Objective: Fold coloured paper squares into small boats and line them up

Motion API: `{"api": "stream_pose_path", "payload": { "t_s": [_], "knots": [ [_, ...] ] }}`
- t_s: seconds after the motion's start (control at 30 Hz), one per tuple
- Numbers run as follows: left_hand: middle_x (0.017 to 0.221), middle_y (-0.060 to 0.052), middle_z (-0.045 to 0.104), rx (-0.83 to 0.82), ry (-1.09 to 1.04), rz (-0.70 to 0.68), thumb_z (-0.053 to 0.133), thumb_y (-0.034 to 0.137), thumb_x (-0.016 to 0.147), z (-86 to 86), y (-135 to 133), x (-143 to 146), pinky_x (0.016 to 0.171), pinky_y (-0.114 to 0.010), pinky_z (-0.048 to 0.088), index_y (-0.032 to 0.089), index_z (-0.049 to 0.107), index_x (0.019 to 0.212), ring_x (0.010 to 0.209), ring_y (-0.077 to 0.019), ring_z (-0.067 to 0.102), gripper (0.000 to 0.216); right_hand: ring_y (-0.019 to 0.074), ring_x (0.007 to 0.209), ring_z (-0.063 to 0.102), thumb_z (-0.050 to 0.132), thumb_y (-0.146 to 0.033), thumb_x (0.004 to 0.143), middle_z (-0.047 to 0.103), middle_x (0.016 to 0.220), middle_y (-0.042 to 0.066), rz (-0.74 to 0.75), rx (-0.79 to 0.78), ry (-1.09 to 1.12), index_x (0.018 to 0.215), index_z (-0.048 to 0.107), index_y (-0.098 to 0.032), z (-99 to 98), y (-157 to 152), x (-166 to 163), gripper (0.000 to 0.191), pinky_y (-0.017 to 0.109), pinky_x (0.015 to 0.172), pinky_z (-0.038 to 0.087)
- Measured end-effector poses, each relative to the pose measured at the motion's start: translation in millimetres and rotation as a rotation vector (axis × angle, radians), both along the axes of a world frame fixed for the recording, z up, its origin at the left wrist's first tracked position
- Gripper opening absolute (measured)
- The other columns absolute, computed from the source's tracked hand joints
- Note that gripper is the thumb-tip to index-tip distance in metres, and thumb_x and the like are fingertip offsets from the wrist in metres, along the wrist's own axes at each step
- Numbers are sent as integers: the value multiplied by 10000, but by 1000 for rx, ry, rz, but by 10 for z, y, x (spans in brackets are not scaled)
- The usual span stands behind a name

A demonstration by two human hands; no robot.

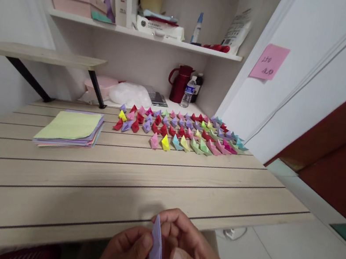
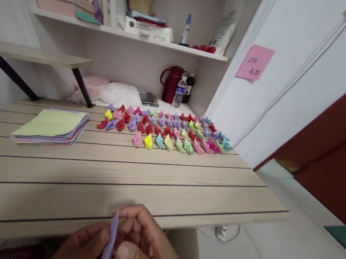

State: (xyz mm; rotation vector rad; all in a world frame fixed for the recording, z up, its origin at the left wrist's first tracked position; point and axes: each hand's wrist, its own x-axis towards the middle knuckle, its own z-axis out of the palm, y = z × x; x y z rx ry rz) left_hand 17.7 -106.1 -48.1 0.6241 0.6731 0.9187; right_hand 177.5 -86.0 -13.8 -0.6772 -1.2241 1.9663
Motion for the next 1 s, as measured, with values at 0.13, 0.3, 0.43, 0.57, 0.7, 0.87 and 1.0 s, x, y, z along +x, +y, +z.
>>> {"api": "stream_pose_path", "payload": {
  "t_s": [0.13, 0.3, 0.43, 0.57, 0.7, 0.87, 1.0],
  "knots": [
    [524, 7, 571, -6, -9, 26, 722, 601, 739, 27, 3, 7, 566, -242, 327, 174, 547, 595, 533, -117, 536, 484, 80, 566, 535, 719, -528, 813, 604, 753, 8, 5, -17, 14, 1109, 553, -170, 23, -22, -38, 493, 150, 465, 337],
    [531, 10, 548, 2, 27, 34, 704, 604, 750, -8, -7, 9, 558, -253, 369, 177, 558, 615, 533, -133, 549, 472, 85, 585, 553, 696, -455, 854, 628, 730, 15, 52, -35, -5, 1008, 572, -163, 0, 2, -19, 353, 152, 496, 393],
    [539, 5, 547, 5, -33, 20, 658, 589, 795, -24, -24, 25, 555, -277, 414, 194, 508, 600, 527, -153, 576, 465, 91, 577, 580, 688, -406, 873, 638, 749, 18, 53, -71, -3, 999, 569, -164, -69, 26, -36, 297, 168, 502, 436],
    [584, -22, 594, 5, 3, 31, 647, 590, 798, -53, -32, 14, 544, -281, 416, 198, 502, 606, 540, -163, 580, 460, 112, 583, 603, 652, -461, 891, 646, 712, 19, 37, -65, 4, 1000, 574, -168, -100, 18, -64, 322, 181, 502, 449],
    [576, -14, 572, 66, 161, 52, 655, 618, 782, -59, -25, -23, 548, -249, 361, 152, 616, 632, 499, -99, 468, 491, 128, 579, 604, 580, -534, 918, 600, 635, 7, -36, -3, -19, 923, 590, -152, -102, 10, -48, 382, 214, 524, 455],
    [518, 8, 542, 107, 233, 62, 673, 593, 785, -65, -23, -52, 538, -236, 291, 157, 609, 601, 486, -74, 376, 478, 101, 570, 577, 682, -486, 866, 628, 660, 11, -58, 13, -99, 903, 586, -149, -104, 25, -18, 352, 211, 562, 444],
    [595, -48, 638, 63, 210, 2, 659, 646, 768, -128, -18, -50, 500, -237, 243, 145, 643, 643, 475, -66, 370, 517, 93, 516, 568, 690, -477, 859, 640, 637, 11, -41, -30, -48, 895, 598, -146, -137, 35, -27, 346, 209, 535, 450]
  ]
}}
